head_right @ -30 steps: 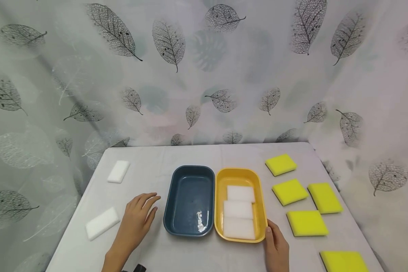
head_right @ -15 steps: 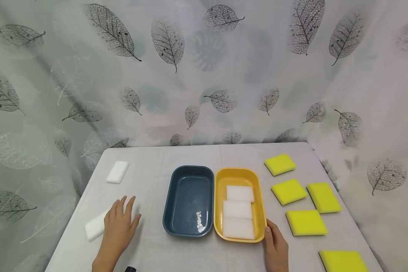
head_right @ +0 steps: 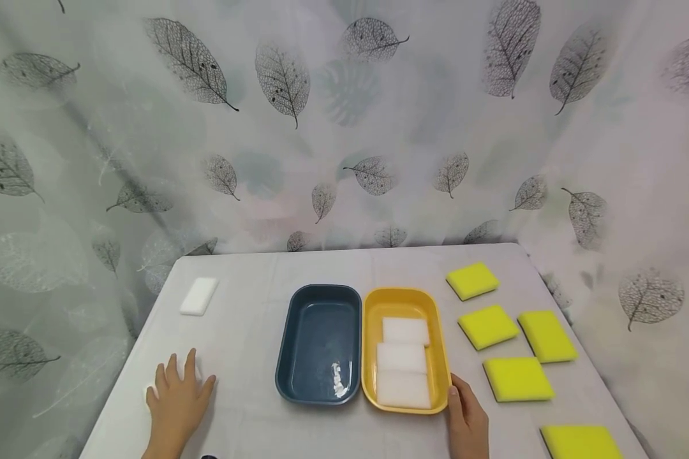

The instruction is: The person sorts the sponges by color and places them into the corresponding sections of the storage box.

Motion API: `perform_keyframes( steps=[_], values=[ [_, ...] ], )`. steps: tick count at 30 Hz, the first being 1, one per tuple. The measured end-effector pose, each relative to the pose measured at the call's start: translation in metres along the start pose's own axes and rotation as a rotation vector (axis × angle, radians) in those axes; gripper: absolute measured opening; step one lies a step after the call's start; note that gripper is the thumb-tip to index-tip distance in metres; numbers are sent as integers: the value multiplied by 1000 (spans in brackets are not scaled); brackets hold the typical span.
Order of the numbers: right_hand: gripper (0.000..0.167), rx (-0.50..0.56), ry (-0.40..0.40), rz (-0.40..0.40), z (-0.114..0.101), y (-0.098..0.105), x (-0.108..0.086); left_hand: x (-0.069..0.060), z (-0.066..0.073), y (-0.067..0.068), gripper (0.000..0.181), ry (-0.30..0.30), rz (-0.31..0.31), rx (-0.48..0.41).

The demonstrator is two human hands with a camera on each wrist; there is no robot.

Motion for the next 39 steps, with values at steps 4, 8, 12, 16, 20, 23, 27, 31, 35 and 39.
perform_keyframes(
  steps=[4, 8, 12, 16, 20, 23, 27, 31, 35, 39],
  values=[
    [58, -5, -1, -9, 0, 2, 1, 0, -9, -5, 78, 31, -12, -44],
    [63, -23, -27, -35, 0, 3, 2, 3, -14, -6, 75, 45, 18, -64],
    [66, -25, -43, -54, 1, 1, -2, 4, -17, -5, 72, 62, 12, -73],
    [67, -18, -45, -53, 4, 1, -4, 3, -16, -3, 68, 78, 19, -69],
    [65, -11, -26, -39, 3, 2, -2, 3, -16, -1, 65, 80, 70, -55],
    [63, -18, -10, -25, 1, 3, 1, 4, -18, -1, 64, 72, 98, -51],
    [61, -32, -1, -21, 0, 4, 4, 3, -20, 0, 64, 69, 108, -64],
    [60, -35, -9, -17, -1, 4, 5, 1, -19, 2, 65, 85, 112, -97],
    [60, -29, -7, -8, -1, 3, 4, 0, -17, 4, 65, 96, 115, -123],
    [62, -23, -25, -23, 0, 0, 2, -2, -15, 7, 65, 78, 138, -131]
  ],
)
Point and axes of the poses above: each hand's wrist, its own x-axis towards the middle knuckle, its own y-axis out of the back of the hand, z = x × y, the point moved 2 cm from there along x, towards the middle knuckle, and after that the axes turned 11 degrees about y, right-handed, at the moved point
